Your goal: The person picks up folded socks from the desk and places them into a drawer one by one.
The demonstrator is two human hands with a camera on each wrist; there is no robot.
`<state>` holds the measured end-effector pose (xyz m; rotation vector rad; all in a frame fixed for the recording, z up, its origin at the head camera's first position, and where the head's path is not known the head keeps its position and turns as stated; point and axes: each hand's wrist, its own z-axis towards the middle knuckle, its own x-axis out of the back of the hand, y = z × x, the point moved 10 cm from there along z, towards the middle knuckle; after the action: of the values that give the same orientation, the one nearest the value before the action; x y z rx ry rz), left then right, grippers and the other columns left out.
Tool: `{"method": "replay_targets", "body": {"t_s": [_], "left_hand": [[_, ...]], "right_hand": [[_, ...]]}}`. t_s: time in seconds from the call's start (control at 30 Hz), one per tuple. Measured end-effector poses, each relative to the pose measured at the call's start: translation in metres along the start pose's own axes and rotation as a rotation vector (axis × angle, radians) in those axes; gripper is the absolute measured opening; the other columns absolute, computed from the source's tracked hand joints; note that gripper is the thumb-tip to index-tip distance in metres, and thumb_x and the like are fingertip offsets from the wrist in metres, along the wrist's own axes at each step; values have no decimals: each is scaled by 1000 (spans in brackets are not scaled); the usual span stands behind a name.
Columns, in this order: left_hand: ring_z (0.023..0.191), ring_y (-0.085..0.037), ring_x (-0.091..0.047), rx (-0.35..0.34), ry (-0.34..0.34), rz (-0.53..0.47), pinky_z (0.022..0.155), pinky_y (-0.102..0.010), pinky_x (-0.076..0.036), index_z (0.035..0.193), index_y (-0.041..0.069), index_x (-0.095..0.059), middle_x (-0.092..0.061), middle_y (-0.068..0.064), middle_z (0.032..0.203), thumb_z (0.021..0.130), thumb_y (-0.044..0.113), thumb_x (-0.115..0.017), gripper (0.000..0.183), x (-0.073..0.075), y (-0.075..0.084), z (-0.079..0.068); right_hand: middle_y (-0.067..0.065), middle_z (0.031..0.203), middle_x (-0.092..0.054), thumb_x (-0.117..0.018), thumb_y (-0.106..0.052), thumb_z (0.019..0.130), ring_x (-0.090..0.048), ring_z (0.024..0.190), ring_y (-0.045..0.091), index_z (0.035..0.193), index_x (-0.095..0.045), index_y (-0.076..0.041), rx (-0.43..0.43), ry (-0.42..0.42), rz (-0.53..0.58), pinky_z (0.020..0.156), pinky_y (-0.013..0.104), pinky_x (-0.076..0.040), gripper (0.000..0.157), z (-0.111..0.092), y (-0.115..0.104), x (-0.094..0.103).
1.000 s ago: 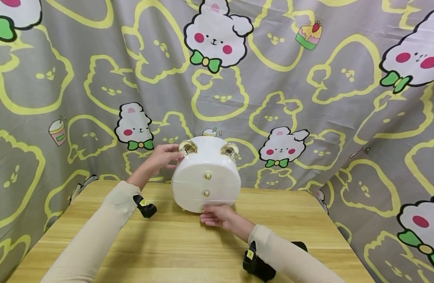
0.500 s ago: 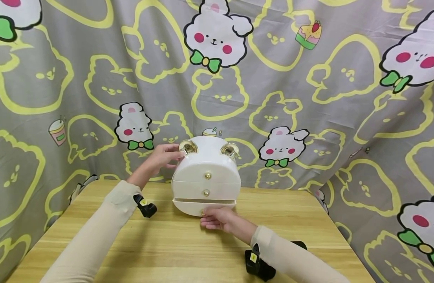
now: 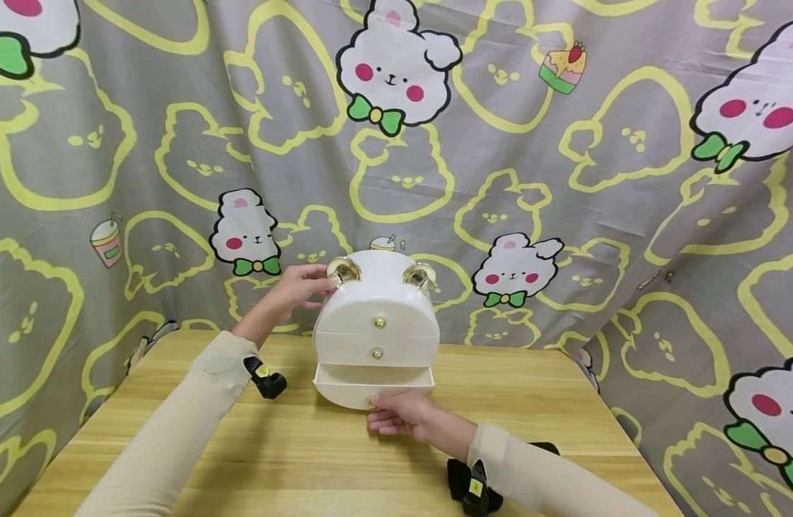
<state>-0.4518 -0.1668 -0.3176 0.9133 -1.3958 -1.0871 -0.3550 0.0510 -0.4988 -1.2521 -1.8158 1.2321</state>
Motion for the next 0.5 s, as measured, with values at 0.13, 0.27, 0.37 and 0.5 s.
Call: {"method": "replay_targets", "body": {"t_s": [0.13,0.27,0.37,0.5], "left_hand": [[125,-35,-59,3,-2,-1,102,-49,-56,143,7,-57,-65,-18,129,101,25,-66,46,0,0,0],[124,-34,-60,11,0,1,102,-49,-57,142,8,-57,-66,-17,127,101,25,-66,46,0,0,0],[122,-32,-61,7,-1,5,101,-48,-57,144,8,-56,-68,-15,124,101,25,-66,47,-1,0,0],[118,-28,-62,2,1,-3,99,-48,-58,145,9,-56,-70,-12,120,100,24,-66,48,-1,0,1]], "right_hand": [[14,88,-78,-67,-13,98,-75,71,13,110,-70,5,8,1,-20,67,24,-63,22,-8,3,-2],[16,89,-78,-67,-15,98,-75,71,13,110,-71,5,11,1,-52,67,25,-63,23,-17,7,-4],[16,88,-78,-67,-16,98,-75,71,13,109,-71,4,10,10,-65,67,25,-63,23,-23,9,-4],[16,87,-78,-68,-16,97,-75,70,13,107,-72,4,10,26,-69,65,25,-63,22,-30,12,-4]]}}
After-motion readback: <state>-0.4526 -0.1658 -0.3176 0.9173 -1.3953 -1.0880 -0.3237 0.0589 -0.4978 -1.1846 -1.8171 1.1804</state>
